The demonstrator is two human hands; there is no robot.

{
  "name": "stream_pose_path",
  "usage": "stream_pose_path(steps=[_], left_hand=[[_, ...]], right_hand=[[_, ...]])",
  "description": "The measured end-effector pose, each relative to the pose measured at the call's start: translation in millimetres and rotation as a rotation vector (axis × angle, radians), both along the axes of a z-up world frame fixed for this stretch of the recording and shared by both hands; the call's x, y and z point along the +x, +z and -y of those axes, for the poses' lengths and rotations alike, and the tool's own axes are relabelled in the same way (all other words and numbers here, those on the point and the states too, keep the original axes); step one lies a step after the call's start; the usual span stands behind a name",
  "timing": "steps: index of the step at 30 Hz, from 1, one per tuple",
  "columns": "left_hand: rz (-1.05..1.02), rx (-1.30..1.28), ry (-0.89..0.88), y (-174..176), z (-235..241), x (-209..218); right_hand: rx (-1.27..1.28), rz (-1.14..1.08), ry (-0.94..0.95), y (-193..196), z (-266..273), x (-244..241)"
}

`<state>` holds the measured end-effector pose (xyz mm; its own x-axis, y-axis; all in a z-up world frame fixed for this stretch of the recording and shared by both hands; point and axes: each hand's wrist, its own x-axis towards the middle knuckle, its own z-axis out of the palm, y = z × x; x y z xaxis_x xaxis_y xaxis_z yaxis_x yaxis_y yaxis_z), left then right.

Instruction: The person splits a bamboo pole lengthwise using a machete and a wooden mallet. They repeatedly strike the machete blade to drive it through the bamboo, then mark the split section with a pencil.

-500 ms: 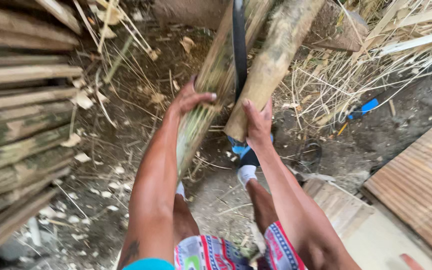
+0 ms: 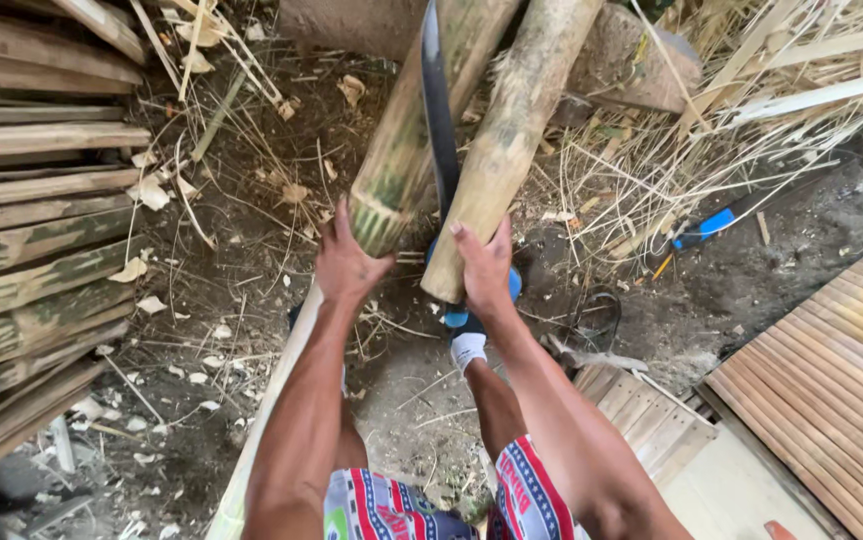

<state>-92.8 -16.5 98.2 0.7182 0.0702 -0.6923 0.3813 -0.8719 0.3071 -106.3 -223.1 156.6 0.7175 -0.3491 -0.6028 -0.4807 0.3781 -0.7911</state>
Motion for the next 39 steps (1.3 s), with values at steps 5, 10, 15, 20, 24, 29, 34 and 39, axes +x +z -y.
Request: stream_pose_path(steps=[5,10,15,20,24,29,34,39], left_hand=[[-0.076,-0.247,0.007,9,-1,18],[-0.096,-0.334,-0.094,-9,20,25],[-0.164,-0.108,-0.244,4,23,31],[-0.022,0.041,-0.148,18,31,-10],[-0.025,0.074,-0.053,10,42,-22],[0.399,-0.042,0.012,7,40,-55],[-0.215,-0.549,0.489,88,53,-101],[-0.142,-0.785,0.939,174,101,-142]], right_hand=[[-0.04,-0.08,0.044,5,14,-11],[-0.011,-0.002,-0.075,11,26,-10],[0.129,-0.039,-0.085,52,31,5],[0.029,-0.121,-0.004,81,51,-3],[-0.006,-0.175,0.05,92,69,-22],[-0.055,-0.14,0.074,93,64,-32],[0.012,-0.084,0.011,97,33,-34],[0.108,-0.135,-0.019,121,13,-45]])
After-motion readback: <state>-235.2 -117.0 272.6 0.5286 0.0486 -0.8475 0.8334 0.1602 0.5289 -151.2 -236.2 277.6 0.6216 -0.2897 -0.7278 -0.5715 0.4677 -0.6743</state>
